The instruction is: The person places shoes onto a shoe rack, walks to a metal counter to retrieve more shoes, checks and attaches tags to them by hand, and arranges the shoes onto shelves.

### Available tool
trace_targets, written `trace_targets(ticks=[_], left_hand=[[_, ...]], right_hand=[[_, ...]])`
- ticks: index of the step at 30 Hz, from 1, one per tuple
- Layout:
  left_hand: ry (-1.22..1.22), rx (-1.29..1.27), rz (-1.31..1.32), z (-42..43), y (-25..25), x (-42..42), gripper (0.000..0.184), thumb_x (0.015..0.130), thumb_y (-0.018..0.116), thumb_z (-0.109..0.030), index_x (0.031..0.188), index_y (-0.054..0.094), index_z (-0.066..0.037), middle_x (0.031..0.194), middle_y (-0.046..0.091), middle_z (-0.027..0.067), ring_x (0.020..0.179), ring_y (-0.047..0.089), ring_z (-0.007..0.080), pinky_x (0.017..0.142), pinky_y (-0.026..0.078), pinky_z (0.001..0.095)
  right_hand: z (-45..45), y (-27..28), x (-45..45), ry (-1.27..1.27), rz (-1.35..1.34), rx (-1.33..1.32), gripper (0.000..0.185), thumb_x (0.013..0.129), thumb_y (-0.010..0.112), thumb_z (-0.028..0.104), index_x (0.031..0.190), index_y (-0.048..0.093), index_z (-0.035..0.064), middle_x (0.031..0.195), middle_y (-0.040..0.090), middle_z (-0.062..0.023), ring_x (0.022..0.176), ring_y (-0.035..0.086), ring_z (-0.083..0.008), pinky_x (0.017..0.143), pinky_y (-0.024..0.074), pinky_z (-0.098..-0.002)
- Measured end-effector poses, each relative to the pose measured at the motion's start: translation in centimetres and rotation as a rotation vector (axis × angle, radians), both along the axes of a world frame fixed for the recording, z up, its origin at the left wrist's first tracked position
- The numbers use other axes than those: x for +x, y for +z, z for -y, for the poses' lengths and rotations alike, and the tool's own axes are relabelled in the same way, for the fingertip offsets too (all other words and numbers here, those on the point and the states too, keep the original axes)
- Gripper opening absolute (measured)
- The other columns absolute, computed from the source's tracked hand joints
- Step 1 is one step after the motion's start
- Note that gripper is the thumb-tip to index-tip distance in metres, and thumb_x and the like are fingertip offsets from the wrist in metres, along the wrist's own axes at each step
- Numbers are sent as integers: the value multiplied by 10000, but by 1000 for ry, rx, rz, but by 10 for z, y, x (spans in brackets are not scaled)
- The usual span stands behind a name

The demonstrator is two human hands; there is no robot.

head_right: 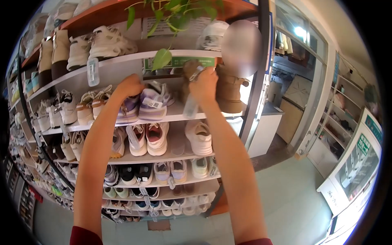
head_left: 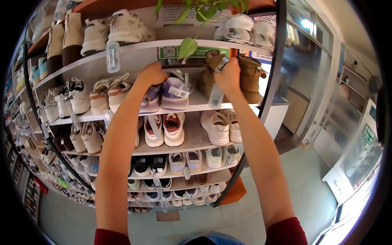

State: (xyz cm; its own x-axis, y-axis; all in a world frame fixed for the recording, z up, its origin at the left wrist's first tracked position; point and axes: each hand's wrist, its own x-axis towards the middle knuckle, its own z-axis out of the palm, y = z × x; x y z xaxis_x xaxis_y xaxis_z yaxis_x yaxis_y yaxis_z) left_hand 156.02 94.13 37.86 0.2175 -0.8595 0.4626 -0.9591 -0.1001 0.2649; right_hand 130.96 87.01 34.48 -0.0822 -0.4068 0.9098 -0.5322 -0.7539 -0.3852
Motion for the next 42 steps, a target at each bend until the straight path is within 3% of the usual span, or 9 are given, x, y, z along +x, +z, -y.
trace_targets(ticks=[2,14,21,24,27,30,32,36,42], left_hand=[[-66,-200,75,2,-2,-4,310,712,641,-218,759,647,89,798,619,312,810,636,422,730,500,443],[27,-74,19,-2,6,-44,337,719,635,-251,915,670,21,944,661,228,930,646,348,787,514,416],[86,16,170,-7,24,-60,350,710,633,-240,980,684,-23,1000,675,169,967,650,310,811,524,399],[52,5,284,-34,27,-57,338,732,623,-239,993,676,-31,1017,667,166,977,636,336,808,523,401],[-41,-194,254,-55,9,-17,314,799,597,-224,1033,640,-20,1037,653,173,958,627,358,812,518,401],[-319,-620,-58,-90,-42,7,413,861,610,-209,1186,527,31,1051,618,186,949,618,298,838,493,361],[-444,-667,-417,-93,-82,17,620,843,656,-177,1354,358,9,1313,463,193,1157,518,283,909,469,356],[-464,-465,-271,-105,-105,-4,967,719,793,-246,1433,194,10,1453,278,200,1355,291,291,1100,281,379],[-509,-272,-341,-94,-79,13,1119,589,870,-262,1427,179,8,1427,284,207,1344,288,301,1105,256,383]], right_hand=[[3,1,-18,81,31,29,405,637,650,33,957,420,-58,966,519,-287,906,515,-450,802,431,-485],[10,-24,-16,165,97,-30,577,652,692,80,1115,384,-74,1097,449,-273,1023,441,-429,902,384,-460],[-32,-22,-18,37,116,210,1037,669,789,283,1403,153,-80,1358,278,-325,1256,309,-440,1043,301,-450],[-85,-29,-9,34,140,-130,869,731,741,232,1383,247,-59,1371,321,-276,1253,337,-411,1034,321,-446],[-116,-40,20,343,-154,-347,654,778,670,139,1343,367,6,1292,453,-203,1212,402,-382,1028,338,-449],[-125,-55,53,275,-346,-106,723,754,716,220,1383,370,130,1375,313,-279,1252,359,-449,1041,324,-468],[-98,-67,62,305,-318,-60,749,740,728,224,1392,361,173,1382,286,-293,1251,353,-464,1044,322,-472],[-82,-62,52,411,-354,32,785,714,745,212,1397,359,233,1379,270,-313,1246,358,-478,1039,334,-470],[-68,-45,32,567,-403,106,796,694,766,262,1393,387,244,1266,392,-230,1161,435,-435,999,370,-456]])
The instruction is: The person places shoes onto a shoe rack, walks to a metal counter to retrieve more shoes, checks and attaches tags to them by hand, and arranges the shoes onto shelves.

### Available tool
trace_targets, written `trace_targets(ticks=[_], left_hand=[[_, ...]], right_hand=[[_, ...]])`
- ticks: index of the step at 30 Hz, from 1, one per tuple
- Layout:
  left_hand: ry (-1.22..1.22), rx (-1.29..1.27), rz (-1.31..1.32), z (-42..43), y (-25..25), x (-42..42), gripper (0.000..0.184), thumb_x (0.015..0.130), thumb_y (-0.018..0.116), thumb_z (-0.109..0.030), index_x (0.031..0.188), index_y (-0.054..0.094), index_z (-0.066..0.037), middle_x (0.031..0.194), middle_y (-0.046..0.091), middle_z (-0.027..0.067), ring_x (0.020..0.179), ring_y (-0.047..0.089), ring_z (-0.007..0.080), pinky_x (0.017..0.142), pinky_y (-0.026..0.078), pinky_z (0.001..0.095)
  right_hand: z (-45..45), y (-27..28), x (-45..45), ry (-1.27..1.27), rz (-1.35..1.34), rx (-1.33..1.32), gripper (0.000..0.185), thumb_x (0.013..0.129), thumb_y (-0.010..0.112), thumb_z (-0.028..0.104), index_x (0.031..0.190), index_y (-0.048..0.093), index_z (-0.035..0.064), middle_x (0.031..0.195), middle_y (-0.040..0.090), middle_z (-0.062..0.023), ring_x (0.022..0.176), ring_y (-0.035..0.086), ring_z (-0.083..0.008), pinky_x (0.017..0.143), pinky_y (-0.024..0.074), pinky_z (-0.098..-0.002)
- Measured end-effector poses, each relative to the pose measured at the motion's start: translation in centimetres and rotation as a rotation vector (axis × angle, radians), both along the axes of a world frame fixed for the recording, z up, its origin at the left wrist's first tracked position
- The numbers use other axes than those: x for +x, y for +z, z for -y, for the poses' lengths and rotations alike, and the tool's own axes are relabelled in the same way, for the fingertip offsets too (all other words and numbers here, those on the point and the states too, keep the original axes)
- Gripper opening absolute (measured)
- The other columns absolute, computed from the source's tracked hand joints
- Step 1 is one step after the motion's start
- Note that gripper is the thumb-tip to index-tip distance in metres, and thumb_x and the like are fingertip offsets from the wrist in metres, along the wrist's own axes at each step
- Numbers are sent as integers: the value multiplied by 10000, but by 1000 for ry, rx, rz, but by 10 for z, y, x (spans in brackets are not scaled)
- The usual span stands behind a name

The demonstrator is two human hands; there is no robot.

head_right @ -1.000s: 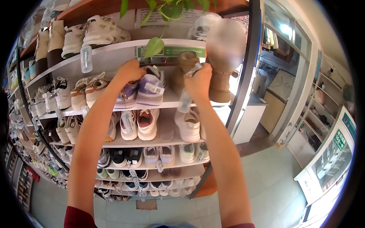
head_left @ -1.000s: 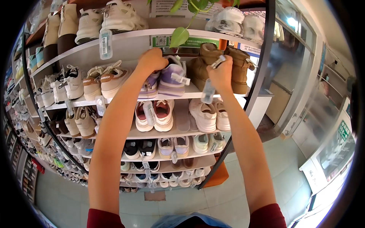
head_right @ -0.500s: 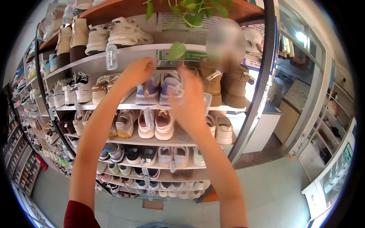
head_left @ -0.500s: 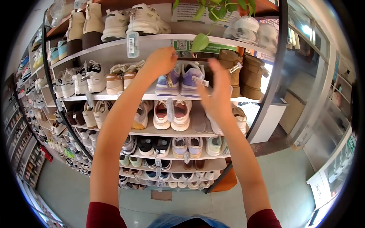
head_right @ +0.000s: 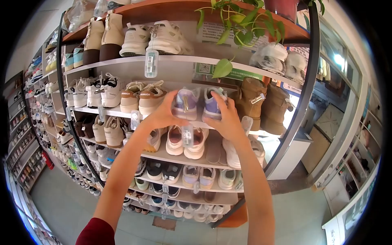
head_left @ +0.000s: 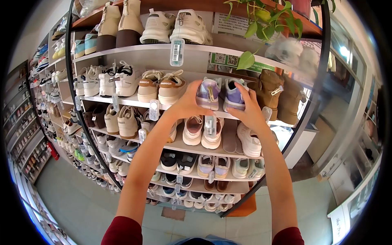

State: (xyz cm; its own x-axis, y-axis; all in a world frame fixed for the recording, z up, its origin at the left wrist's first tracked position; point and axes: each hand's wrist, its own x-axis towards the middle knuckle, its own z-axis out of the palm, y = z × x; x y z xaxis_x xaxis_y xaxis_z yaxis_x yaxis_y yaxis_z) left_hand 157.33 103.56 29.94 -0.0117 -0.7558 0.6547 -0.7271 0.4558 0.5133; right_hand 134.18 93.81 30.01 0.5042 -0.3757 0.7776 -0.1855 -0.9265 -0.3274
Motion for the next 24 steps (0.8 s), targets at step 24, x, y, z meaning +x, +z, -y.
trace_targets(ticks=[24], left_hand=[[294,-666,107,-26,-38,3,719,772,722,-149,1355,329,-1,1371,335,253,1270,342,418,1055,308,439]], right_hand=[[7,-20,35,-208,105,-164,793,669,779,244,1377,421,229,1300,388,-226,1167,423,-422,989,380,-462]])
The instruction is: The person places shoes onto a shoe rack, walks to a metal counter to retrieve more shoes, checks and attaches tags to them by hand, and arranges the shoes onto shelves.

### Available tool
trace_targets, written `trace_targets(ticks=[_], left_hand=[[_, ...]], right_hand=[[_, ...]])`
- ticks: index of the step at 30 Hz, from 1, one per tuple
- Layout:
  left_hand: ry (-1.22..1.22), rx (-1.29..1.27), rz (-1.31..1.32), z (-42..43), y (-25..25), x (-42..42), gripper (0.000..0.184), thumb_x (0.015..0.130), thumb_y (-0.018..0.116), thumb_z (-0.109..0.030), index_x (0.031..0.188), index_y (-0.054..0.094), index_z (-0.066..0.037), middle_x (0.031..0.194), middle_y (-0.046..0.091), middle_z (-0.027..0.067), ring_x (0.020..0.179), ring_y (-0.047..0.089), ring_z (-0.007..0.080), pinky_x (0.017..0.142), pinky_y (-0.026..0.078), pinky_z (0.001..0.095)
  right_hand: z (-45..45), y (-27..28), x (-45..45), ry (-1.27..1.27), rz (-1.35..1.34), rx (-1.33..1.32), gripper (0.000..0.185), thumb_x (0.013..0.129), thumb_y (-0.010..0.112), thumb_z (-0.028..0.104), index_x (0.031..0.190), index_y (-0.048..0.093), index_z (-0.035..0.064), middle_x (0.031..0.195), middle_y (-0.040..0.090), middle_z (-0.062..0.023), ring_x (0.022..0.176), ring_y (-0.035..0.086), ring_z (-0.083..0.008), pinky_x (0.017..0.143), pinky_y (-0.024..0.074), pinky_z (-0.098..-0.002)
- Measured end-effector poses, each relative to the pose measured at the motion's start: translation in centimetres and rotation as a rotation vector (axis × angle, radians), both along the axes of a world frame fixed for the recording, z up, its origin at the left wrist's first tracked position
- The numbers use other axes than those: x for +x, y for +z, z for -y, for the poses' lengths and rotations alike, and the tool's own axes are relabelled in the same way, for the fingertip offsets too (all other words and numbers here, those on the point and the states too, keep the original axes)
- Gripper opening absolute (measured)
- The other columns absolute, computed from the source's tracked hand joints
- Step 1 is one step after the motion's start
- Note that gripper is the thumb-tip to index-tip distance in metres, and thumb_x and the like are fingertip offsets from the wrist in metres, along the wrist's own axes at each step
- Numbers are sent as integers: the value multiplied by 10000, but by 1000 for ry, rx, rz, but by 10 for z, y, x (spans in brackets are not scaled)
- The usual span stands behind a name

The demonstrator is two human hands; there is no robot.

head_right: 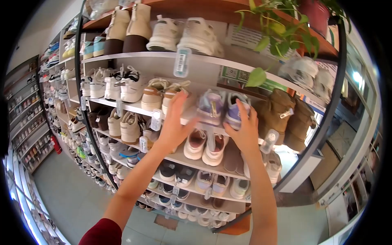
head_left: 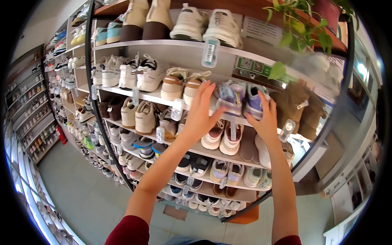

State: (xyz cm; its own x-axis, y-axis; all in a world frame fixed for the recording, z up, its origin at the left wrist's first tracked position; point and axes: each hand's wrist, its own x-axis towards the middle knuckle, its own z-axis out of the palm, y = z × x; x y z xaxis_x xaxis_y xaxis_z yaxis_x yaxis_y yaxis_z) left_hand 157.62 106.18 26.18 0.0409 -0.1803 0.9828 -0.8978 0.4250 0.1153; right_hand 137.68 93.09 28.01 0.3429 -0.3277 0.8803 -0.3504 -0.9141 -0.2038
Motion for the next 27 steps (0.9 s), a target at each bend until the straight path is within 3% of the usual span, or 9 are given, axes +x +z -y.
trace_targets(ticks=[2,4,13,18,21,23,25,26,27], left_hand=[[351,-80,-73,-19,-4,10,554,768,666,-31,1261,414,-25,1267,428,212,1136,450,411,941,393,445],[418,23,-132,-24,-7,29,504,775,661,-35,1229,440,-30,1221,448,208,1074,474,408,904,403,445],[267,89,-103,-10,-11,44,455,794,652,-36,1210,470,-55,1135,481,187,1020,485,409,851,426,443],[432,81,-30,-3,-17,44,461,787,660,-22,1213,486,-50,1143,504,168,1065,504,366,865,438,432],[301,35,-127,-8,-35,42,411,831,602,2,1224,492,-43,1220,515,117,1156,480,269,996,364,373],[311,-130,-273,-23,-56,9,404,894,580,-79,1271,456,-7,1270,499,137,1187,467,263,1013,349,369],[-65,-357,-321,-28,-84,-44,345,970,458,-109,1260,404,69,1286,462,205,1179,477,299,1040,358,404],[-71,-369,-256,-31,-104,-73,293,980,408,-89,1219,408,81,1253,474,239,1159,491,328,1057,351,438],[-244,-214,-331,-37,-135,-102,350,953,500,-186,1167,469,89,1159,530,214,1030,532,283,896,434,393]], right_hand=[[-4,-3,2,-25,34,-42,788,671,782,227,1374,426,212,1300,391,-219,1145,447,-406,969,405,-448],[0,-11,3,-9,72,-100,784,673,785,221,1370,429,195,1299,394,-213,1129,463,-391,954,419,-439],[6,-14,4,-27,141,-182,758,682,795,226,1350,445,149,1280,414,-192,1092,506,-343,906,454,-415],[11,-21,0,11,144,-150,786,680,804,287,1360,436,142,1344,369,-222,1182,441,-395,977,406,-442],[-11,-36,-12,24,130,-184,816,676,788,389,1356,433,111,1427,279,-245,1297,283,-442,1063,280,-513],[-30,-76,-31,121,64,-114,741,682,776,327,1319,469,107,1322,416,-235,1216,399,-428,1028,306,-541],[-66,-121,-69,216,-10,-270,595,684,725,196,1247,548,124,1248,506,-188,1118,512,-382,982,368,-535],[-77,-153,-90,264,-51,-253,482,746,667,190,1218,578,155,1230,536,-171,1094,544,-366,968,394,-523],[-85,-177,-125,288,-252,-254,437,796,607,181,1232,569,189,1238,543,-164,1132,534,-346,972,405,-502]])
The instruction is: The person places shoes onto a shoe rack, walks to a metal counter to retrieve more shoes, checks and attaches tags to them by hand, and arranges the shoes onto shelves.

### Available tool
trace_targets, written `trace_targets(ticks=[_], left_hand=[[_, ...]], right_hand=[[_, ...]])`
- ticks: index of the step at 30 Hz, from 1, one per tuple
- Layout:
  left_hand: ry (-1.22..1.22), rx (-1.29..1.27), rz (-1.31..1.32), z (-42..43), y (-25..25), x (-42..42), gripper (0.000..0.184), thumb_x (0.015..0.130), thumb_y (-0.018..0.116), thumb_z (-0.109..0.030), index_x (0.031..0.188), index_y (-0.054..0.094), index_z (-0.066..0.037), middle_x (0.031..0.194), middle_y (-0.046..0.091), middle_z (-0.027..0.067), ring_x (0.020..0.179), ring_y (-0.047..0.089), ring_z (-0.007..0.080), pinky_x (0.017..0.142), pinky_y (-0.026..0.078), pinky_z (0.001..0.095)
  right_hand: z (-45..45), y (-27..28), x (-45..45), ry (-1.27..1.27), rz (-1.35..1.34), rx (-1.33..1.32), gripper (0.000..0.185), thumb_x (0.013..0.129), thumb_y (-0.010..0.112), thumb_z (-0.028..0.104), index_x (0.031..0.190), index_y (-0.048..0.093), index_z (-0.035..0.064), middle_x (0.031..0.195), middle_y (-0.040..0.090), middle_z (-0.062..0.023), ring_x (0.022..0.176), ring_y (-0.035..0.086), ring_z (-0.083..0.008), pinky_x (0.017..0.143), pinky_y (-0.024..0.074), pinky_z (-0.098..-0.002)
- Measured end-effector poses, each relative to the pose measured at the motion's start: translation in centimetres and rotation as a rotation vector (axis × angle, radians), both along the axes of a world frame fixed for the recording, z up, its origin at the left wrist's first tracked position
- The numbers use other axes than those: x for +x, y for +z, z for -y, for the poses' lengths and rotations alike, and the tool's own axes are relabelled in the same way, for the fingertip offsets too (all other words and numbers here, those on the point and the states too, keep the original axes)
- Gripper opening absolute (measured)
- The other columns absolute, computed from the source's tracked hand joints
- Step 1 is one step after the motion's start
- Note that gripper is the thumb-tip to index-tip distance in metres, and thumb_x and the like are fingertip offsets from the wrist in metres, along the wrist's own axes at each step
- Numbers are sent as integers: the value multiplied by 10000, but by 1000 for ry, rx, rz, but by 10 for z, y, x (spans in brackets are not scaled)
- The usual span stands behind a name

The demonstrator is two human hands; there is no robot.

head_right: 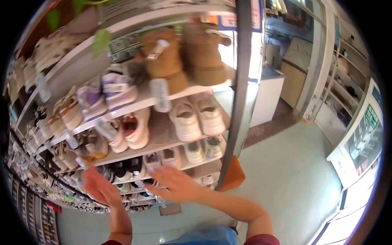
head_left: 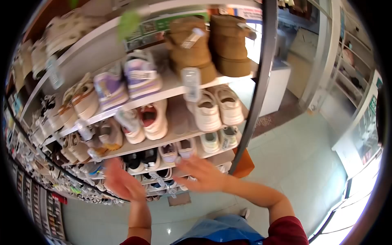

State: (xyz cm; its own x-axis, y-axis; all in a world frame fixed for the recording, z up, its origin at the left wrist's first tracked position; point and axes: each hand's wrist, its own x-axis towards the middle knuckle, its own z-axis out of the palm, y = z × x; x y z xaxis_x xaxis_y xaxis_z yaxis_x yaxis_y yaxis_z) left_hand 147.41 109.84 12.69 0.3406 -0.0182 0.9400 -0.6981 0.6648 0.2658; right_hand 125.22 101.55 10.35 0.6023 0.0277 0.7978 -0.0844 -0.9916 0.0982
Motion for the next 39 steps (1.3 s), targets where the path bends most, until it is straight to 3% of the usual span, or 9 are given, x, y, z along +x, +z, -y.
trace_targets(ticks=[5,7,15,19,20,21,26,33,39], left_hand=[[-732,993,381,27,-51,-169,182,779,596,-85,954,628,-45,927,630,136,885,585,315,787,468,386],[-304,799,990,67,-89,-206,259,785,648,-164,1015,622,-48,1018,605,162,989,552,342,842,439,446],[889,804,347,205,-108,-222,661,925,509,-361,1479,216,-149,1516,-17,277,1381,-6,503,1057,138,643],[1138,977,305,199,-113,-206,775,932,526,-321,1489,60,-49,1549,89,139,1417,143,306,1123,126,479],[618,646,56,202,-150,-163,749,943,510,-342,1489,83,-59,1540,118,149,1402,181,313,1125,131,490],[548,449,-181,210,-147,-178,560,916,558,-150,1399,314,-7,1393,355,157,1242,417,316,963,426,389],[928,253,-666,146,-288,-143,448,859,635,-206,1241,487,-23,1144,565,183,977,573,309,857,473,434],[264,1962,-375,387,-445,-496,304,883,559,-215,1109,544,-12,1033,594,209,935,589,343,796,483,433],[-278,1925,344,733,-354,-682,298,908,511,-254,1054,582,-3,1009,626,207,939,600,369,822,470,431]], right_hand=[[-19,-186,-203,-457,-760,1031,579,819,644,291,1333,426,137,1247,517,-221,1129,519,-388,950,432,-442],[-41,-235,-308,-747,-791,1183,547,781,685,322,1233,506,71,1152,578,-225,1128,525,-365,920,448,-435],[-83,-325,-675,-1201,-1054,1702,780,735,709,485,1307,449,24,1234,540,-246,1167,489,-416,965,427,-451],[60,-233,-678,-1196,-660,1532,652,811,656,423,1295,467,30,1229,554,-207,1143,512,-366,942,431,-436],[102,-222,-673,-1160,-644,1420,598,826,639,389,1282,479,37,1205,565,-202,1141,515,-349,948,430,-428],[145,-232,-682,-1074,-614,1337,578,842,621,377,1291,478,41,1229,558,-189,1159,504,-342,965,416,-426],[340,-206,-710,-717,-329,1329,481,892,585,331,1277,505,53,1226,566,-185,1145,518,-344,959,422,-395],[422,-413,-957,-1232,196,1204,237,879,566,195,1050,598,33,786,629,-89,668,595,-170,601,495,-311],[296,-427,-1027,-1848,1823,2224,200,799,598,150,952,568,25,798,589,-108,655,574,-194,539,504,-363]])
